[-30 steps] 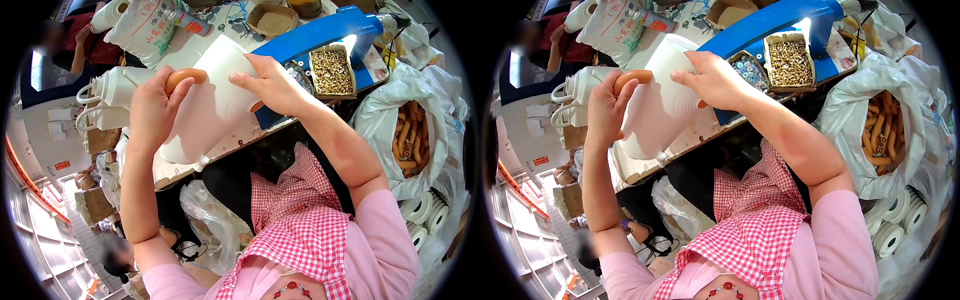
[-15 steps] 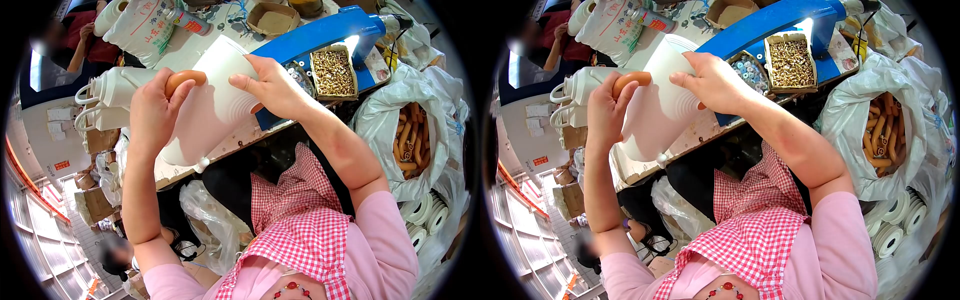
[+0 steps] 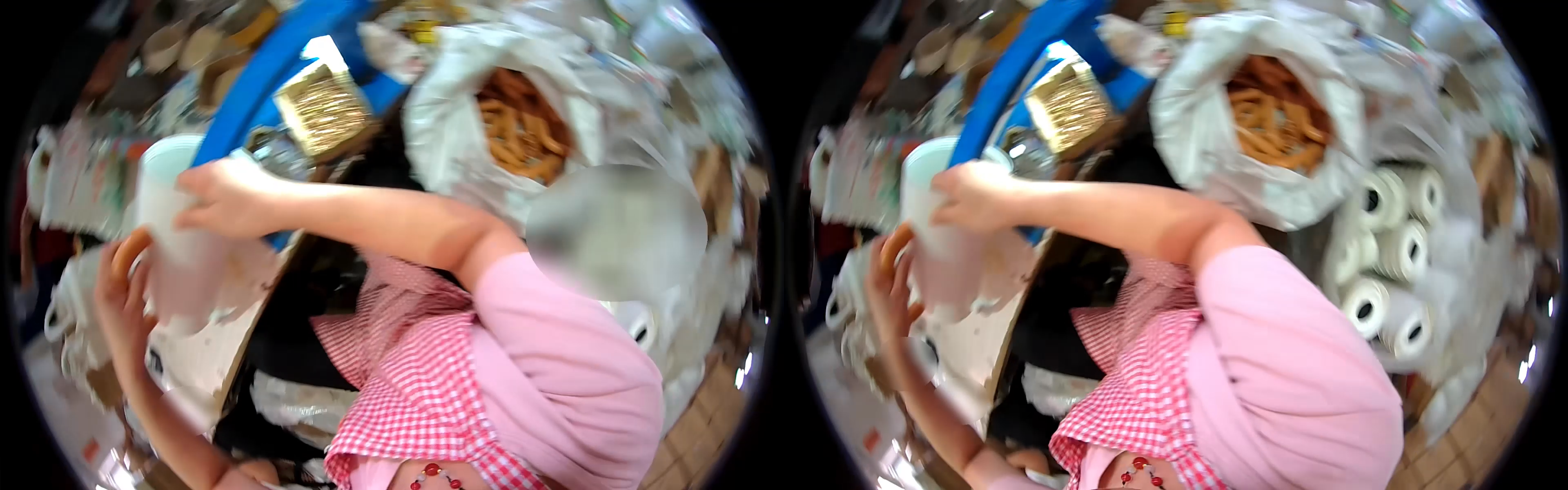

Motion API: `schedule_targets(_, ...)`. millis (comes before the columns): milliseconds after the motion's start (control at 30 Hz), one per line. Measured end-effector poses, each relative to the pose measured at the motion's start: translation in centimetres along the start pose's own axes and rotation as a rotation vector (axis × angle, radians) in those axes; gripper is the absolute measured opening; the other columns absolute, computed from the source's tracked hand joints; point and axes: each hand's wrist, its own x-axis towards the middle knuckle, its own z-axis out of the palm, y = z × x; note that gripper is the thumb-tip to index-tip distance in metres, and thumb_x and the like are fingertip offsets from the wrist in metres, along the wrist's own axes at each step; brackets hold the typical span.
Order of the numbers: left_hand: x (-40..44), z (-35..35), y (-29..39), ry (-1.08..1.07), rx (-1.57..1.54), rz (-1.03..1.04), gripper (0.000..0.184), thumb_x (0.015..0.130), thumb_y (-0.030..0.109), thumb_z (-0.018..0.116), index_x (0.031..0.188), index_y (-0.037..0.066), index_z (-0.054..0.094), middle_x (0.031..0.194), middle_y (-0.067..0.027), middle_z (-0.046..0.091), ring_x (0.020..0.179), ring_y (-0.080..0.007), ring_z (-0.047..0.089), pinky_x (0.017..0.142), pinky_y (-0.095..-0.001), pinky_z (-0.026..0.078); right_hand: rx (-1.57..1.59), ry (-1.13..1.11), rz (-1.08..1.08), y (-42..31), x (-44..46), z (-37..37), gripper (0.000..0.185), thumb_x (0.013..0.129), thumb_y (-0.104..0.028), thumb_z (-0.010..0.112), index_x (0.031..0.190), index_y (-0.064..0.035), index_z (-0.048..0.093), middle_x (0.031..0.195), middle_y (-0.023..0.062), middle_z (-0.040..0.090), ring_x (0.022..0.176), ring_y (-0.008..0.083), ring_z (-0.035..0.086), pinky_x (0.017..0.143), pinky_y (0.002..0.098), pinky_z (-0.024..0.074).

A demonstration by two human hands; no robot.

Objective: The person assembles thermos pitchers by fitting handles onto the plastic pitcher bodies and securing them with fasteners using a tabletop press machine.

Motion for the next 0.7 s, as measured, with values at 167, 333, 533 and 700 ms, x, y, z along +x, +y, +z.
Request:
schedule_targets(167, -4.2, -1.8, -1.8, 0.081, 0.223, -0.263, 0.033, 0.096, 0.013, 0.060, 0.126, 0.001, 0.058, 0.100, -0.0075, 0.066, 0.072, -0.0129, 0.058, 0.062, -0.0248, 0.045, -0.027, 0.434, -0.268, 1.9, -8.7, -5.5, 0.030, 0.086, -0.018, 0.071, 0.109, -0.0040, 0.058, 0.102, 0.0143, 0.071, 0.093, 0.0249, 0.071, 0.079, 0.0357, 0.0546)
schedule_targets(333, -13.1, -3.8, -3.9, 0.095, 0.140, -0.510, 0.043, 0.095, 0.028, 0.063, 0.128, 0.000, 0.058, 0.103, -0.0079, 0.069, 0.046, -0.0069, 0.044, 0.039, -0.0219, 0.030, -0.433, 1.108, -0.140, 4.1, -25.9, -21.4, 0.028, 0.089, -0.011, 0.069, 0.114, -0.0060, 0.057, 0.103, 0.0065, 0.063, 0.091, 0.0149, 0.062, 0.082, 0.0287, 0.0517)
schedule_targets(533, -17.7, 7.1, 8.5, 0.236, -0.538, -0.455, 0.040, 0.090, 0.017, 0.064, 0.126, -0.002, 0.061, 0.095, -0.0042, 0.064, 0.062, -0.0069, 0.055, 0.050, -0.0207, 0.041, -0.996, 1.384, 1.009, 23.7, -62.9, -40.2, 0.059, 0.085, -0.036, 0.073, 0.123, 0.0063, 0.057, 0.116, 0.0234, 0.064, 0.103, 0.0365, 0.063, 0.092, 0.0449, 0.0497)
schedule_targets(700, -15.4, 16.4, 6.7, 0.022, -0.925, -0.460, 0.026, 0.088, 0.000, 0.065, 0.113, 0.000, 0.057, 0.127, -0.0109, 0.064, 0.060, -0.0032, 0.054, 0.052, -0.0205, 0.045, 0.539, 1.598, 1.185, 25.4, -69.0, -35.2, 0.037, 0.089, -0.037, 0.068, 0.112, -0.0095, 0.060, 0.097, 0.0092, 0.064, 0.086, 0.0238, 0.066, 0.082, 0.0397, 0.0573)
